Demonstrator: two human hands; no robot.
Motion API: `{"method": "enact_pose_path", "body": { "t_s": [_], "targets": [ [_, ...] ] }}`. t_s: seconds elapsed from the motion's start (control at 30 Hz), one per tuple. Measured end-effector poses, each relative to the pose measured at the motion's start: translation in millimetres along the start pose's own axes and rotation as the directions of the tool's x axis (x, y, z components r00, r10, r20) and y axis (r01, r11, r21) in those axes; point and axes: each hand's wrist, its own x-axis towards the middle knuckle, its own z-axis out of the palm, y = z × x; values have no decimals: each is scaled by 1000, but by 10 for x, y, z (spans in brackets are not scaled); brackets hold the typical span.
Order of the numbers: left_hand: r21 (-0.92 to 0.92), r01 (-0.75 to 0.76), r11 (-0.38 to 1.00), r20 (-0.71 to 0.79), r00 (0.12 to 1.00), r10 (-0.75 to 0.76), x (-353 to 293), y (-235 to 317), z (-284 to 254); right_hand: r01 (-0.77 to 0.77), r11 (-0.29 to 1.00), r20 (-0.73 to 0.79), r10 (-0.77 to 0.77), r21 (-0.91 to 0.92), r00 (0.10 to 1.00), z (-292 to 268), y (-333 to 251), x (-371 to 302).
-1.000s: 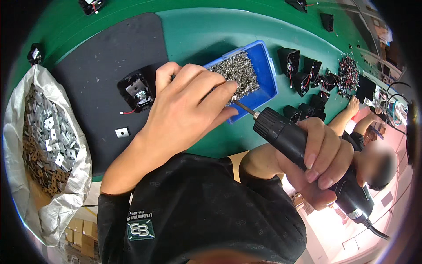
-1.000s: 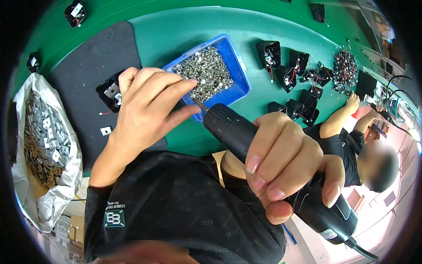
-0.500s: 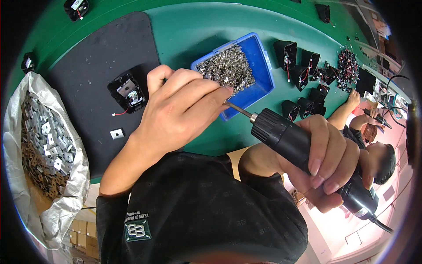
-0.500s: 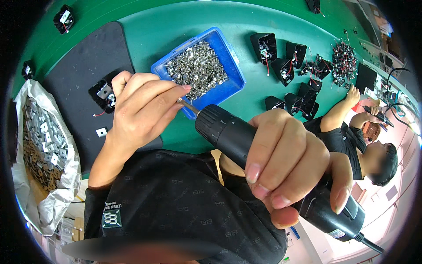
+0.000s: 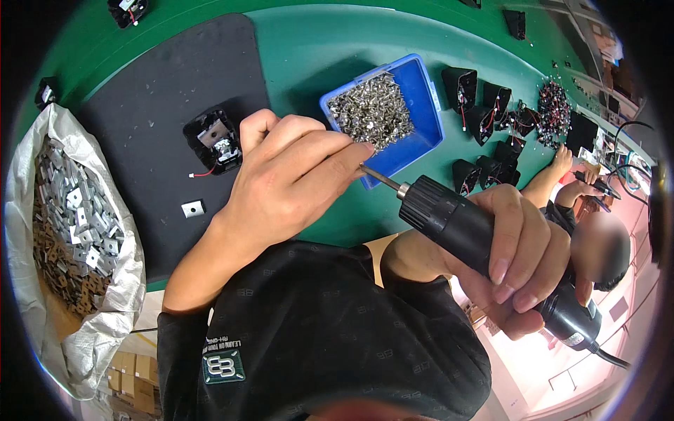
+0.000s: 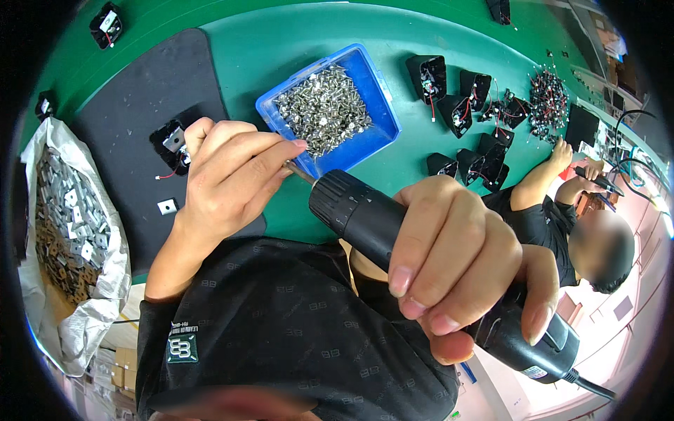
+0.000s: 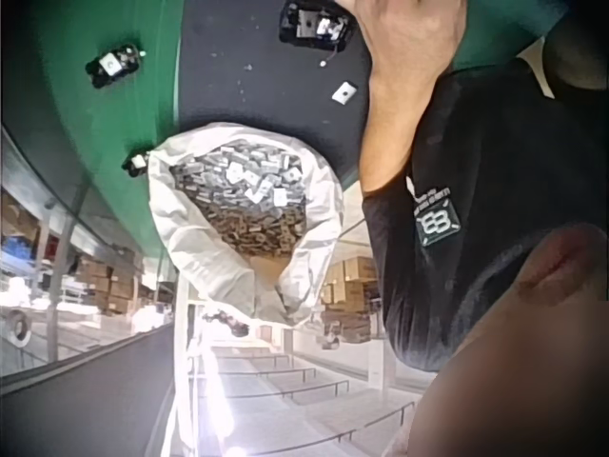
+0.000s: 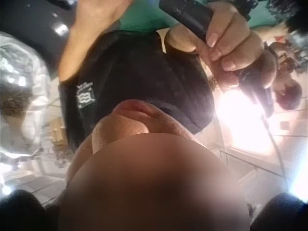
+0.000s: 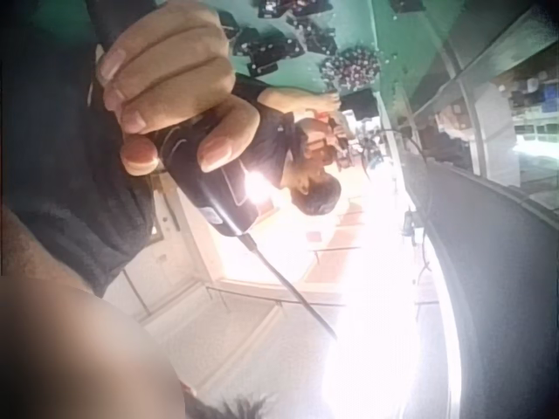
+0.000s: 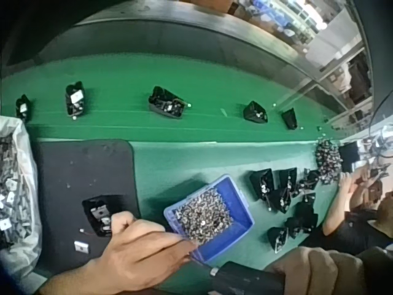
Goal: Assemble small electronic components using an electric screwdriver and wires.
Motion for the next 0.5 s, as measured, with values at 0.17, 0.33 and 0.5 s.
{"method": "enact_pose_path", "body": {
  "t_s": [0.17,0.33,0.5],
  "targets": [
    [62,-33,998,-29,999,35,-77,-47,-90,-22,1000,-33,22,7,999,78,77,-13],
    [64,8,998,42,999,-11,-62,-46,-406,-118,992,50,116,39,992,54,113,1],
    [50,70,996,-121,991,-63,-418,-215,-818,-102,995,-23,103,21,994,191,312,-31]
  ]
}}
